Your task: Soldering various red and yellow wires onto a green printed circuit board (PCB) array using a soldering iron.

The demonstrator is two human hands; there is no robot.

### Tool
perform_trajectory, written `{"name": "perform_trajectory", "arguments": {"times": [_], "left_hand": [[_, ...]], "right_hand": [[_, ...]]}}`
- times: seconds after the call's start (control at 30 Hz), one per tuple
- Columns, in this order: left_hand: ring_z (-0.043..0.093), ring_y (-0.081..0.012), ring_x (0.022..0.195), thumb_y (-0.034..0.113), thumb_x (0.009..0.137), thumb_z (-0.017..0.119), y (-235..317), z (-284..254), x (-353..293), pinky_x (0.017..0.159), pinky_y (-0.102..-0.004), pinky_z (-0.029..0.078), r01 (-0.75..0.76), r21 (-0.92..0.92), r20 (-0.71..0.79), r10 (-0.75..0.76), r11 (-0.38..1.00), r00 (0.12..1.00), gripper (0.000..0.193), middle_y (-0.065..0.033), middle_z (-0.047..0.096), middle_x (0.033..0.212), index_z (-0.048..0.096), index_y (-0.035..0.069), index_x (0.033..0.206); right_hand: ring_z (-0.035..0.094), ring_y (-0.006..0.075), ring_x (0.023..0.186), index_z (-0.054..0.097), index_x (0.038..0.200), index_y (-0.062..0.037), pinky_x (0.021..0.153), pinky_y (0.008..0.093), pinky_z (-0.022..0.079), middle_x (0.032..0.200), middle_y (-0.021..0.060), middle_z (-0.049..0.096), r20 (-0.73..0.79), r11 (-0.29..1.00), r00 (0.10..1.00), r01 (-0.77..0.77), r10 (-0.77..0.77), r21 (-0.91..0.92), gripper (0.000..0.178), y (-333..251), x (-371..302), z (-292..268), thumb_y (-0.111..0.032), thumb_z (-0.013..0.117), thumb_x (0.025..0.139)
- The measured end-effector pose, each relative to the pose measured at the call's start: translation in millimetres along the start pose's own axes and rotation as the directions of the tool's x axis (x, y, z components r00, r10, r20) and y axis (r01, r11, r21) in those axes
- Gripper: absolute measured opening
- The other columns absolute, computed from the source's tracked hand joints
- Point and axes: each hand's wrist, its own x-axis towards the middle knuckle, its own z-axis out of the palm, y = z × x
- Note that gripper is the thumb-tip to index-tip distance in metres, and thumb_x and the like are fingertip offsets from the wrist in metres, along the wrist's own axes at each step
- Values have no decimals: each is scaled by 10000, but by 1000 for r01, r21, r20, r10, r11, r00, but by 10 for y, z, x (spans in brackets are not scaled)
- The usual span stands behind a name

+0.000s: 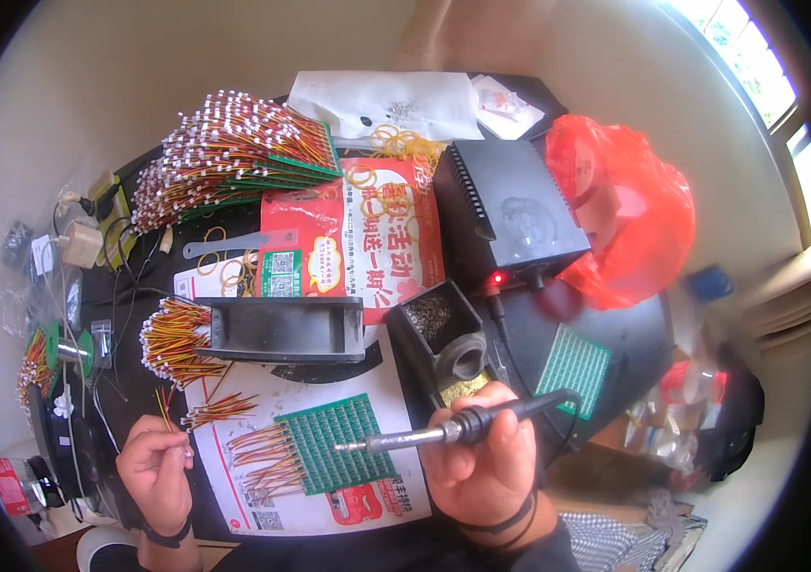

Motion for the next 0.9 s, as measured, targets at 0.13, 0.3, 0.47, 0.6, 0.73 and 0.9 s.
{"name": "perform_trajectory", "arguments": {"times": [0.13,0.3,0.47,0.6,0.73,0.9], "left_hand": [[589,-133,793,-134,844,607,22,15,-2,709,-227,480,10,12,11,-10,1000,1000,113,-129,572,962,665,-103,936],[587,-147,838,-130,823,637,9,-1,0,762,-241,473,24,19,35,-25,1000,999,126,-130,574,964,674,-96,938],[590,-155,834,-128,811,650,23,6,-2,767,-249,475,10,34,45,-12,999,999,124,-133,579,949,681,-92,925],[595,-160,832,-128,804,655,3,6,-1,768,-254,479,16,34,39,-17,999,999,121,-133,584,939,682,-88,916],[601,-164,833,-125,801,661,11,20,5,771,-256,481,-8,44,42,6,999,999,120,-133,589,934,683,-85,911],[603,-165,827,-122,799,669,22,45,18,766,-261,483,-54,79,53,50,995,997,119,-129,590,919,685,-80,909]], "right_hand": [[430,113,527,588,1144,-1,433,245,316,613,24,548,-5,1000,1000,-8,8,20,394,-30,-26,-19,-371,488,1055],[467,137,544,592,1121,-19,462,256,362,628,40,553,4,999,999,-36,35,40,370,-23,-48,-55,-373,520,1043],[481,143,558,583,1081,-44,466,252,388,655,49,597,-4,999,1000,-4,5,54,386,-4,-71,-48,-421,511,1042],[480,144,556,583,1071,-47,465,253,383,650,50,595,-25,999,1000,4,-3,53,390,14,-46,-46,-430,514,1040],[476,148,551,567,1050,-55,464,255,376,642,53,586,-23,1000,1000,16,-16,22,407,13,-40,-37,-459,525,1029],[474,154,547,522,962,-75,465,261,375,626,51,564,-93,999,995,31,-29,27,426,8,-54,9,-498,532,1012]]}}
